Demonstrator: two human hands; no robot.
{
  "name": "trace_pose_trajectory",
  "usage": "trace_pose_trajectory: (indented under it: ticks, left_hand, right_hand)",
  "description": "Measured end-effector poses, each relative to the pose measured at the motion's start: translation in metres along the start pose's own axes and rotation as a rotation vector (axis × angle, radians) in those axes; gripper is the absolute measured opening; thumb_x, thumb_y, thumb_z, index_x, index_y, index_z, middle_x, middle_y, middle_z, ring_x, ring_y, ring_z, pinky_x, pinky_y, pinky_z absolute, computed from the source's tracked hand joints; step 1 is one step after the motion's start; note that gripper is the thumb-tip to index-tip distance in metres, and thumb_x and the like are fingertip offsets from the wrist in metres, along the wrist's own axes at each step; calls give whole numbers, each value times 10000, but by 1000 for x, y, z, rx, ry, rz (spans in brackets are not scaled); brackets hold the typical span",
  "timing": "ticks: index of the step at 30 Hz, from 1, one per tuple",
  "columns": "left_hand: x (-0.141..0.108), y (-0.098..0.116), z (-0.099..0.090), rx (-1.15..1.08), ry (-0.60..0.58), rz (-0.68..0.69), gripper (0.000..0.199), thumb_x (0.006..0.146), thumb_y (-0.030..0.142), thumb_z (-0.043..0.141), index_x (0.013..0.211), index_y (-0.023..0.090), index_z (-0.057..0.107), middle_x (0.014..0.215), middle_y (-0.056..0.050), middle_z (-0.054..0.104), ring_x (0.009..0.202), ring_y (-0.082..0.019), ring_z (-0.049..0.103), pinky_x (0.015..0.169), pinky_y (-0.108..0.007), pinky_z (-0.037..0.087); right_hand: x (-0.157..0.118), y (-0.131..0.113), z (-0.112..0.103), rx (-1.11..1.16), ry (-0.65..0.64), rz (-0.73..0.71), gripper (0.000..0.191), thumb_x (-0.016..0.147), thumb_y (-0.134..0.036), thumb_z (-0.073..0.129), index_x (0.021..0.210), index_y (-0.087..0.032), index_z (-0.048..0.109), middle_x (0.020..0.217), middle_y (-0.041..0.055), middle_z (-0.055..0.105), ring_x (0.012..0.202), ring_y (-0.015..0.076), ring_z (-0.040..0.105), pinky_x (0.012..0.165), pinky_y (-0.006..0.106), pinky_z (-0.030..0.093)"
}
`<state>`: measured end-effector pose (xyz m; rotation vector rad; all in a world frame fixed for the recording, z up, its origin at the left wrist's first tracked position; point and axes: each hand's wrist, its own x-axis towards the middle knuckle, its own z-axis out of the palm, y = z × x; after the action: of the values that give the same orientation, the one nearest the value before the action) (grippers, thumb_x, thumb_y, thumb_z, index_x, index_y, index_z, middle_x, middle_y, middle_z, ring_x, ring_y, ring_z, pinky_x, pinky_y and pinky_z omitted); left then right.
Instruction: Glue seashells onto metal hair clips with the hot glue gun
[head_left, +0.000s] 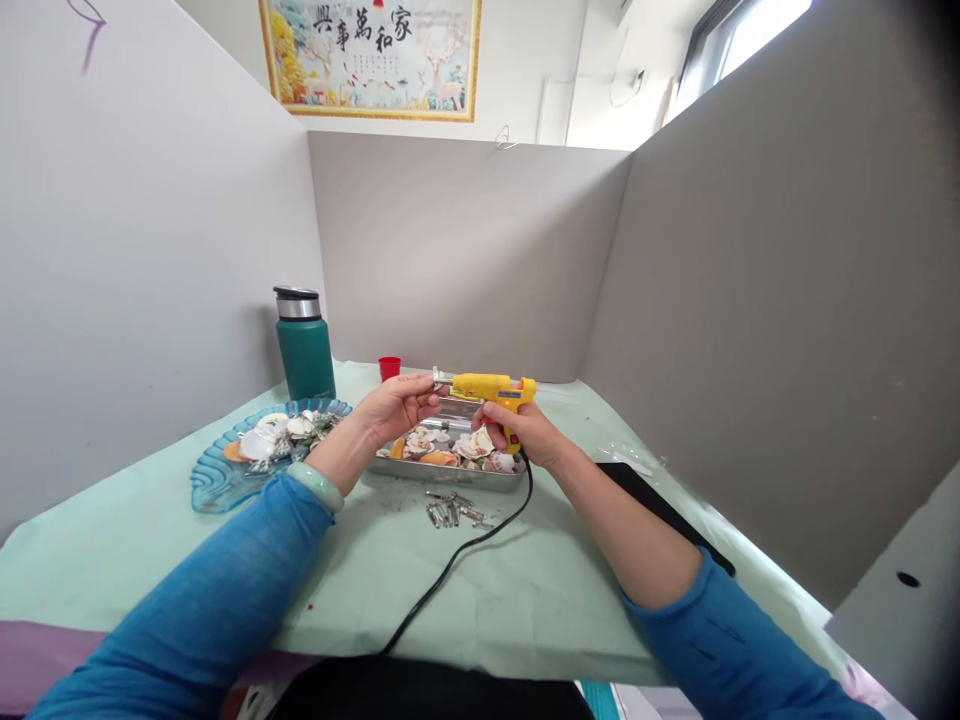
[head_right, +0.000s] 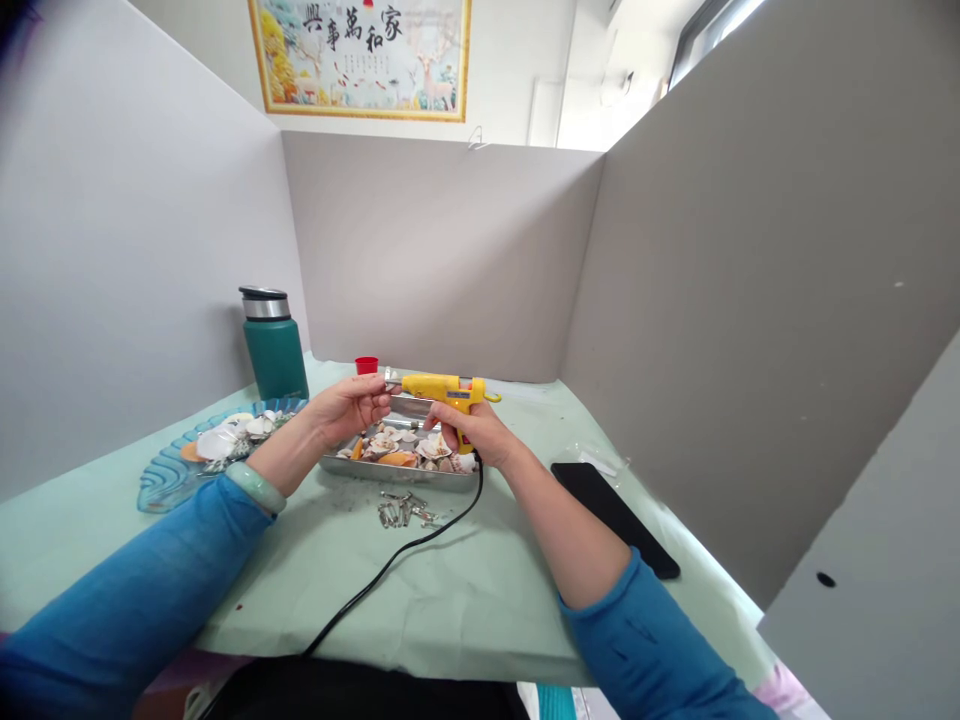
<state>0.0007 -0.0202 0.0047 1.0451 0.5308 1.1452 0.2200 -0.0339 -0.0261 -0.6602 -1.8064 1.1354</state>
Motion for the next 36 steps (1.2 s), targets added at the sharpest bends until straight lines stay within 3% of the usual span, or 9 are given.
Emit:
trace_pose_trajectory:
  ticks: [10, 19, 31, 36]
  left_hand:
    - [-1, -1, 0, 10, -75, -10, 47, 766, 67, 586, 767, 78, 632, 714, -86, 688, 531, -95, 619, 557, -203, 557]
    - [0, 0, 0, -1, -4, 9, 79, 787, 52, 558, 797, 68, 634, 711, -87, 684, 533, -96, 620, 568, -212, 561]
    - [-2, -3, 2, 100, -145, 10, 34, 761, 87, 614, 767, 71, 643, 739, -72, 667, 547, -81, 594, 573, -207, 546]
    - [-1, -3, 0, 91, -146, 16, 58, 775, 83, 595, 794, 67, 647, 739, -73, 669, 547, -81, 591, 577, -208, 546]
  right_hand:
    - [1, 0, 0, 20, 20, -15, 364, 819, -482, 544, 777, -131, 635, 414, -40, 463, 383, 77, 372, 419, 226, 296]
    - [0, 1, 0, -7, -12, -15, 354, 826, -473, 542, 759, -138, 634, 410, -46, 448, 385, 67, 363, 425, 215, 295]
    - [1, 1, 1, 4, 48, -20, 364, 819, -480, 543, 763, -135, 645, 406, -39, 458, 384, 74, 366, 427, 222, 294]
    - [1, 0, 1, 18, 42, -26, 354, 823, -469, 540, 766, -135, 643, 403, -42, 450, 381, 72, 358, 425, 221, 293]
